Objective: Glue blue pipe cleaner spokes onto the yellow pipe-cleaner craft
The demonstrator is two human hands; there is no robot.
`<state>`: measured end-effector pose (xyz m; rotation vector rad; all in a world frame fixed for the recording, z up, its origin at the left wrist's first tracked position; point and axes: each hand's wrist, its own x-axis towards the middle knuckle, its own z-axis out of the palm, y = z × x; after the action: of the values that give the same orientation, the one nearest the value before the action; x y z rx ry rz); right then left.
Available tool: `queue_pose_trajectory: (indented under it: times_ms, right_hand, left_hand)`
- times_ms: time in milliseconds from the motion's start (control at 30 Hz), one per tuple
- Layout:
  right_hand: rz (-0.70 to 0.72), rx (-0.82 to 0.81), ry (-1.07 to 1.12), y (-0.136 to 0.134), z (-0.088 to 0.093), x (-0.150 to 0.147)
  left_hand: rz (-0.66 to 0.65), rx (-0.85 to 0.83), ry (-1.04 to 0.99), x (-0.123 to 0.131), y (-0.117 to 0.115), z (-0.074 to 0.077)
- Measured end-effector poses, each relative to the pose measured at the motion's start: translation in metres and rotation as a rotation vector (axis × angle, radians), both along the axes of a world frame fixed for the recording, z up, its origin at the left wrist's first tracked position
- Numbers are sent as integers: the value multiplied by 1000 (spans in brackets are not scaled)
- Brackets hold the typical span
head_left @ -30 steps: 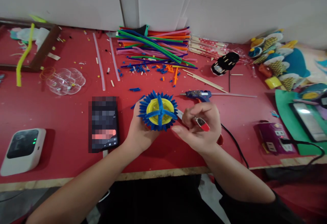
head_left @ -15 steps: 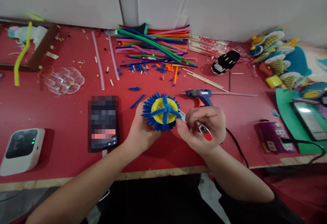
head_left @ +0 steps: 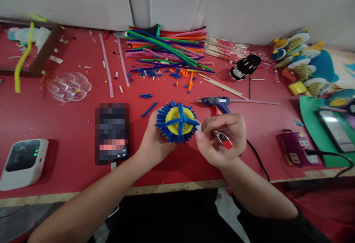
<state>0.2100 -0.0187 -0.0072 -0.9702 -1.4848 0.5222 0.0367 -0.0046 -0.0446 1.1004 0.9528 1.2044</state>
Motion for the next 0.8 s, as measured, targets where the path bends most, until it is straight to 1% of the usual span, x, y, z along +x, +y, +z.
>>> queue_pose_trajectory:
  times_ms: [100,200,300,400,600,800]
  right_hand:
    - [39,1,-28,0,0,1]
    - [-1,15,-65,-1,2,2]
    - [-27,72,-119,0,6,4]
    - [-14,99,-130,2,6,6]
    - [-40,-2,-53,4,2,8]
    - [5,-18,-19,5,4,9]
  left_hand:
    - [5,2,-20,1,0,5]
    - [-32,1,-3,1,-1,12]
    - [-48,-10,10,-1,-2,16]
    - [-60,-4,13,-1,-2,16]
    - [-62,1,76,1,-3,14]
    - [-82,-25,48,3,-5,16]
